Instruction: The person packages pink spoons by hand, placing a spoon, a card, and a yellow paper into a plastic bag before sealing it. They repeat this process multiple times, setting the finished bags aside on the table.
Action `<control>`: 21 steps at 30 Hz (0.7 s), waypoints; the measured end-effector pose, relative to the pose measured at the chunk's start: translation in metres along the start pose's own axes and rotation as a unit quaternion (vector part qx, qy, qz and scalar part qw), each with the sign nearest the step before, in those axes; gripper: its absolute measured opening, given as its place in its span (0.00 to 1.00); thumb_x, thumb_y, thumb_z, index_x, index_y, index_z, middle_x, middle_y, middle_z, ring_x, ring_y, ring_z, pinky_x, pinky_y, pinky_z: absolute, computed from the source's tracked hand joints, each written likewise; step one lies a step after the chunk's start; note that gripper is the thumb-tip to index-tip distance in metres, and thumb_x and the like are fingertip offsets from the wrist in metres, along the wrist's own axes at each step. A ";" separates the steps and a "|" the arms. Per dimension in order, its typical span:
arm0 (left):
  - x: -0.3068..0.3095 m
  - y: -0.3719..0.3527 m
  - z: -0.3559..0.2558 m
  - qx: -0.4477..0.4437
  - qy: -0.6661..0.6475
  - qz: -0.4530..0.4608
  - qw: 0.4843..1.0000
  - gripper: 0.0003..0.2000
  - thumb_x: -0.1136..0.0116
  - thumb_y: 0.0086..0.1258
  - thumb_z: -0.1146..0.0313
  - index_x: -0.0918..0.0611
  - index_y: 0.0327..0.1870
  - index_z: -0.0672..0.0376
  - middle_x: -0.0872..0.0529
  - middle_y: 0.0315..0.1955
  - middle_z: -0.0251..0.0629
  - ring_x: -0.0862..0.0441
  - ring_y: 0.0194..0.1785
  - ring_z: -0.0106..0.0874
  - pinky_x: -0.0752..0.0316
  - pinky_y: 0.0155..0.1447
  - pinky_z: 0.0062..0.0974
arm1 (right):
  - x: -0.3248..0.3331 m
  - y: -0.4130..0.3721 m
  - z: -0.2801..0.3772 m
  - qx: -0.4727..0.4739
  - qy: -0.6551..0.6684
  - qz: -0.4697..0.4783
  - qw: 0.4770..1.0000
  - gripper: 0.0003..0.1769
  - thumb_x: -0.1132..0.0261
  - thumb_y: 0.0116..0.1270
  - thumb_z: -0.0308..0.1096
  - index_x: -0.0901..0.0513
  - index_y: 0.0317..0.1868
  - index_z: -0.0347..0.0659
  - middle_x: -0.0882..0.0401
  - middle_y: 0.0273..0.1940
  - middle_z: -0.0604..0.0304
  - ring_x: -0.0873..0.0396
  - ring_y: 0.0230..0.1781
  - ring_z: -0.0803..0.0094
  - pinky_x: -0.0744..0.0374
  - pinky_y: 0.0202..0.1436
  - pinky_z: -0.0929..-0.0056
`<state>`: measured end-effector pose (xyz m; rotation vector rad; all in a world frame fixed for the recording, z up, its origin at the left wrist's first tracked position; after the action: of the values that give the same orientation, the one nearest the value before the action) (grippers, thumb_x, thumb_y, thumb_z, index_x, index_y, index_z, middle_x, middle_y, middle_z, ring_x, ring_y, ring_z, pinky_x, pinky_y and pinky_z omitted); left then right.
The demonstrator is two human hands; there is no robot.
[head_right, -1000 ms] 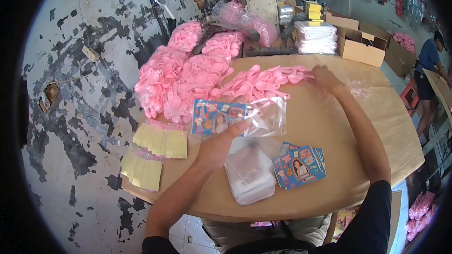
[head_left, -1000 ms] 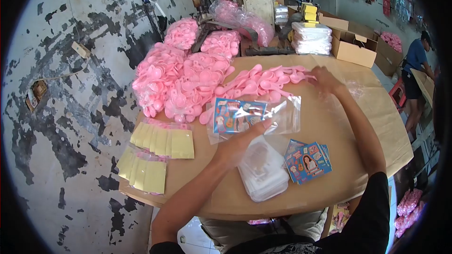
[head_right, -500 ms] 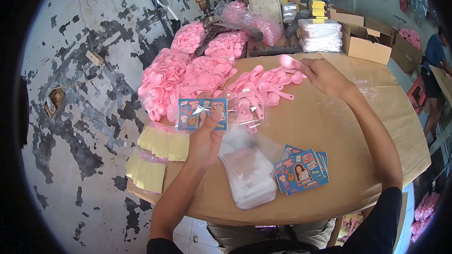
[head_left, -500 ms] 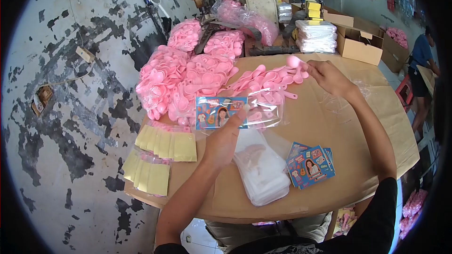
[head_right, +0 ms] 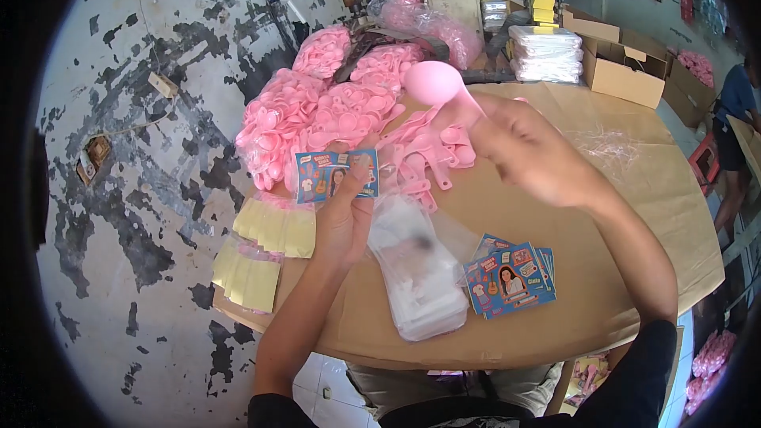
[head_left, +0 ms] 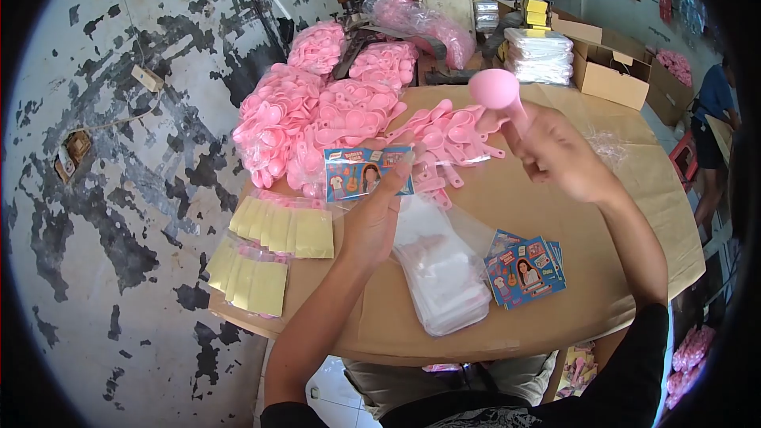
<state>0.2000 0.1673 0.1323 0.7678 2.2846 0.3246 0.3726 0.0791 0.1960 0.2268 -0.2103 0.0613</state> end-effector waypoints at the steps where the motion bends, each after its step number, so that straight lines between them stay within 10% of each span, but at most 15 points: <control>1: 0.002 0.001 -0.002 -0.009 -0.004 -0.003 1.000 0.22 0.42 0.71 0.76 0.33 0.64 0.58 0.25 0.60 0.44 0.26 0.64 0.35 0.28 0.67 0.39 | 0.007 0.000 0.001 -0.002 -0.016 -0.013 1.000 0.16 0.45 0.77 0.41 0.22 0.47 0.35 0.23 0.34 0.67 0.27 0.34 0.80 0.26 0.41 0.77; 8: 0.013 0.003 -0.011 -0.032 -0.039 -0.042 0.998 0.21 0.43 0.71 0.76 0.33 0.64 0.60 0.22 0.54 0.40 0.23 0.60 0.31 0.25 0.66 0.38 | 0.029 0.006 0.015 0.102 -0.339 -0.029 0.935 0.12 0.42 0.75 0.35 0.20 0.43 0.31 0.22 0.33 0.62 0.28 0.34 0.79 0.27 0.39 0.77; 15: 0.000 -0.007 0.005 0.003 -0.040 0.007 0.999 0.25 0.43 0.73 0.70 0.37 0.69 0.60 0.29 0.64 0.42 0.29 0.67 0.32 0.34 0.73 0.34 | -0.013 -0.003 0.007 0.038 -0.282 0.038 0.958 0.12 0.39 0.73 0.35 0.18 0.44 0.32 0.17 0.38 0.56 0.22 0.37 0.78 0.24 0.42 0.74; 21: -0.024 -0.023 0.022 0.007 -0.038 0.115 0.993 0.32 0.45 0.74 0.57 0.42 0.73 0.60 0.35 0.70 0.41 0.36 0.72 0.32 0.41 0.76 0.35 | -0.041 -0.018 0.026 0.213 -0.203 0.006 0.956 0.10 0.41 0.72 0.33 0.21 0.48 0.36 0.17 0.37 0.58 0.21 0.36 0.75 0.25 0.40 0.75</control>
<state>0.2195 0.1347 0.1194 1.0356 2.1328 0.3763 0.3285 0.0543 0.2078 0.6713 -0.6105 0.0714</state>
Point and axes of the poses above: each hand's wrist, its own y-axis towards the middle knuckle, its own x-axis out of the back of the hand, z = x × y, the point moved 9 cm from there along y, towards the middle knuckle
